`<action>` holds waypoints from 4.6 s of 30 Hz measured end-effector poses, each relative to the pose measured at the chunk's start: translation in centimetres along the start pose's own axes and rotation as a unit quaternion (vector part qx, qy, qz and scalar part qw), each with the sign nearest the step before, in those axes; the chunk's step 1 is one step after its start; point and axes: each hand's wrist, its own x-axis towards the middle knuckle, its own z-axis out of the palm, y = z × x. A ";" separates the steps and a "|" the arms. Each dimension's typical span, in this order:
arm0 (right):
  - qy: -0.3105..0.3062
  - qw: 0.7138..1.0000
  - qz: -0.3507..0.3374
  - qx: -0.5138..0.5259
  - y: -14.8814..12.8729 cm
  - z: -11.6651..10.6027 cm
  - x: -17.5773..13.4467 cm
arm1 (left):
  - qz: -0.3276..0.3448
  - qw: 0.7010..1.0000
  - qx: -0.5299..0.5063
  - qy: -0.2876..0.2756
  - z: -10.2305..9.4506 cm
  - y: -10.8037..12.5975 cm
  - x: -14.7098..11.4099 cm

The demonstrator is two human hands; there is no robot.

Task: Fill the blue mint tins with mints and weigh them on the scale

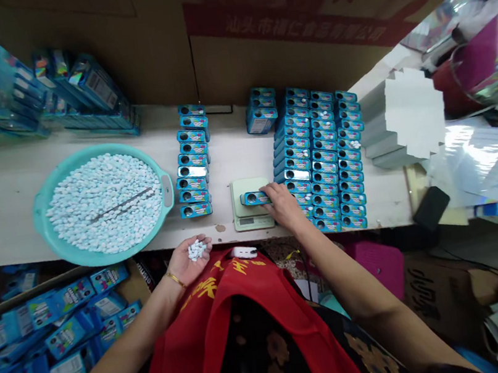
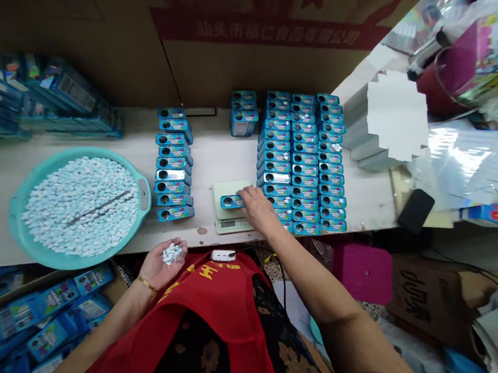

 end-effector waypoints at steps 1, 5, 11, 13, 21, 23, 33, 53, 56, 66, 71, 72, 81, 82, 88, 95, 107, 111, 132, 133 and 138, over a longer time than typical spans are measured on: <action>-0.004 1.000 -0.010 0.001 -0.7 0.2 -0.2 | 0.007 1.000 -0.004 0.011 -0.7 0.1 -0.2; -0.038 0.995 -0.087 0.028 -5.8 2.1 -0.3 | 0.017 0.998 -0.016 0.057 -3.0 0.4 -0.4; -0.057 0.991 -0.125 -0.003 -13.4 6.7 1.8 | 0.023 0.997 -0.028 0.066 -3.1 1.5 1.7; -0.036 0.989 -0.143 0.004 -13.1 6.7 2.4 | 0.023 0.998 -0.020 0.057 -2.7 2.0 2.5; 0.169 0.983 0.021 -0.062 1.3 -1.3 12.9 | 0.086 0.988 -0.032 0.120 -1.9 3.7 4.1; 0.155 0.977 0.072 -0.125 4.2 -2.8 16.2 | 0.093 0.987 -0.035 0.129 -2.1 3.5 4.0; 0.071 0.954 -0.021 -0.289 6.9 -3.1 18.2 | 0.036 0.996 -0.063 0.058 -2.6 1.3 0.5; 0.090 0.958 -0.268 -0.047 -8.2 3.2 0.5 | -0.018 0.989 -0.046 -0.139 5.9 -1.0 1.5; 0.032 0.969 -0.241 -0.047 -11.1 3.3 -0.4 | 0.007 0.994 -0.035 -0.100 5.1 -1.5 1.0; -0.100 0.973 -0.205 -0.029 -12.8 3.6 -2.0 | -0.013 0.999 0.024 -0.024 2.2 -2.2 0.9; -0.108 0.968 -0.226 -0.020 -12.3 3.8 -2.4 | -0.020 0.999 0.026 -0.019 2.2 -2.5 0.6; -0.104 0.967 -0.231 -0.016 -12.1 3.7 -2.4 | -0.019 0.999 0.024 -0.019 2.3 -2.5 0.6; -0.120 0.977 -0.170 0.044 -10.7 3.7 -2.9 | -0.039 0.998 0.046 -0.026 3.2 -2.6 0.8; -0.122 0.978 -0.156 0.061 -10.5 3.7 -2.9 | -0.042 0.998 0.049 -0.025 3.4 -2.6 0.8; -0.036 0.979 -0.070 0.188 -7.6 1.7 -1.3 | -0.012 0.996 0.046 -0.076 7.2 -2.2 1.9; 0.041 0.989 0.007 0.139 -3.4 -0.8 2.4 | 0.026 0.994 0.051 -0.098 10.3 -0.2 2.6; 0.190 0.958 0.034 0.213 -2.2 -0.7 0.8 | 0.017 0.998 0.014 -0.053 5.8 -1.1 1.9; 0.265 0.934 0.081 0.224 -0.9 -1.1 -0.7 | 0.015 0.999 0.019 -0.048 4.7 -0.9 1.4; 0.145 0.987 0.056 0.036 -1.0 0.2 0.0 | 0.028 0.999 -0.021 -0.024 2.2 -0.4 0.8; 0.143 0.988 0.058 0.034 -1.0 0.2 0.0 | 0.028 0.999 -0.022 -0.023 2.2 -0.4 0.8; 0.110 0.992 0.055 0.017 -1.8 0.4 0.4 | 0.023 0.999 -0.019 -0.031 2.3 -0.4 1.1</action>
